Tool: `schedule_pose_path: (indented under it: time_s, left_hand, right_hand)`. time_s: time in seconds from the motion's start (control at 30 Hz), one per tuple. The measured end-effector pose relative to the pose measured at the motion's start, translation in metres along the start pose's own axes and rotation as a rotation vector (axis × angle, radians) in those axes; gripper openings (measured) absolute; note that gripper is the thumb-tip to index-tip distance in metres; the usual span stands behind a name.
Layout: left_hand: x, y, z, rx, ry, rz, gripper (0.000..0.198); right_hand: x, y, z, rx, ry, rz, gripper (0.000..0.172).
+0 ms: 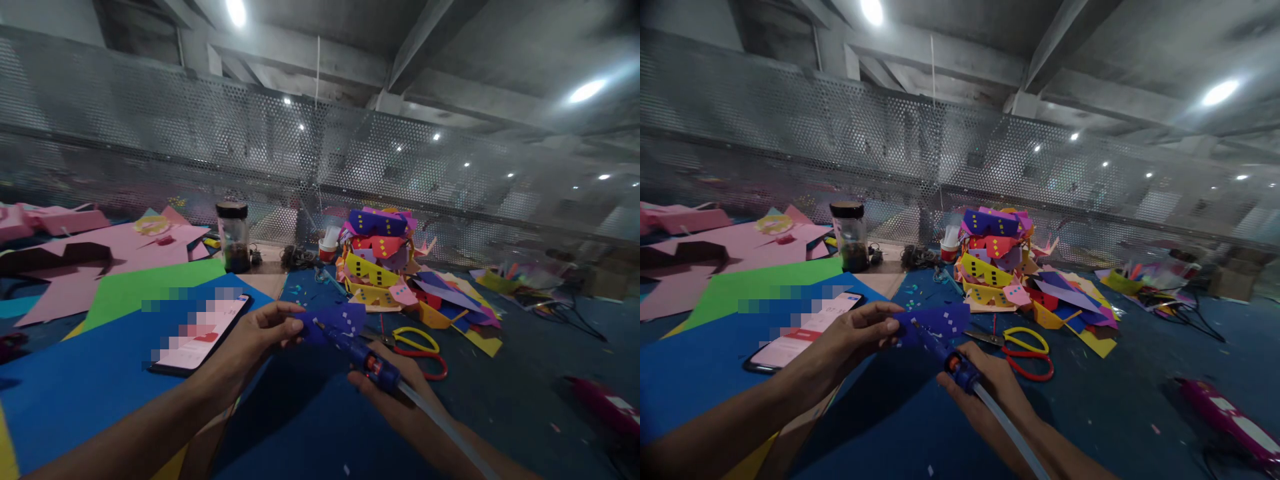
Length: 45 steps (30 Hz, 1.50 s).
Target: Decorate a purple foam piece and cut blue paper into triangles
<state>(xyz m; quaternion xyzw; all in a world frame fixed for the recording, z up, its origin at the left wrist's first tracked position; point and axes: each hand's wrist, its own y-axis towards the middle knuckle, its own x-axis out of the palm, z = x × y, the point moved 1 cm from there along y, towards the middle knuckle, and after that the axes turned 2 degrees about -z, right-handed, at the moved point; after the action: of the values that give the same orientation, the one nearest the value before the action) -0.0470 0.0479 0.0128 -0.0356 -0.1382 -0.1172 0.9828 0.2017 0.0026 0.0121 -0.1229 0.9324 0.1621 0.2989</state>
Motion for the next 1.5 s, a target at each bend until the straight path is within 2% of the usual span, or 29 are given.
schedule_pose_path:
  time_s: [0.13,0.3,0.47,0.67,0.83,1.07,1.23,1.5]
  left_hand:
    - [-0.0007,-0.0001,-0.0007,-0.005,0.008,0.016,0.032]
    - [0.001,-0.0001,0.0003,0.004,0.013,0.002,0.031]
    - [0.0019,-0.0002,0.0019,0.004,0.017,0.007,0.032]
    - [-0.0024,0.0024,0.0,0.037,-0.002,0.017,0.032]
    - [-0.0046,0.0029,-0.0019,0.035,-0.003,0.009,0.032]
    - [-0.0034,0.0019,-0.001,0.03,0.009,-0.007,0.029]
    - [-0.0036,0.0019,-0.0007,0.031,0.012,0.002,0.03]
    - [0.0002,0.0,0.0024,0.023,0.02,0.02,0.031]
  right_hand:
    - [0.0004,-0.001,0.0013,-0.017,0.019,0.065,0.025]
    - [0.0001,-0.001,0.0022,-0.007,0.026,0.007,0.026]
    - [0.0001,-0.0017,0.0021,-0.035,-0.002,0.02,0.024]
    - [0.0043,-0.0052,0.0016,-0.063,-0.016,0.151,0.027]
    - [0.0065,-0.0063,0.002,-0.067,-0.016,0.205,0.031]
    - [0.0059,-0.0047,0.0011,-0.092,-0.013,0.196,0.028]
    - [0.0035,-0.0024,0.0032,-0.08,0.008,0.089,0.027]
    - [0.0083,-0.0064,0.0074,-0.078,0.006,0.206,0.029]
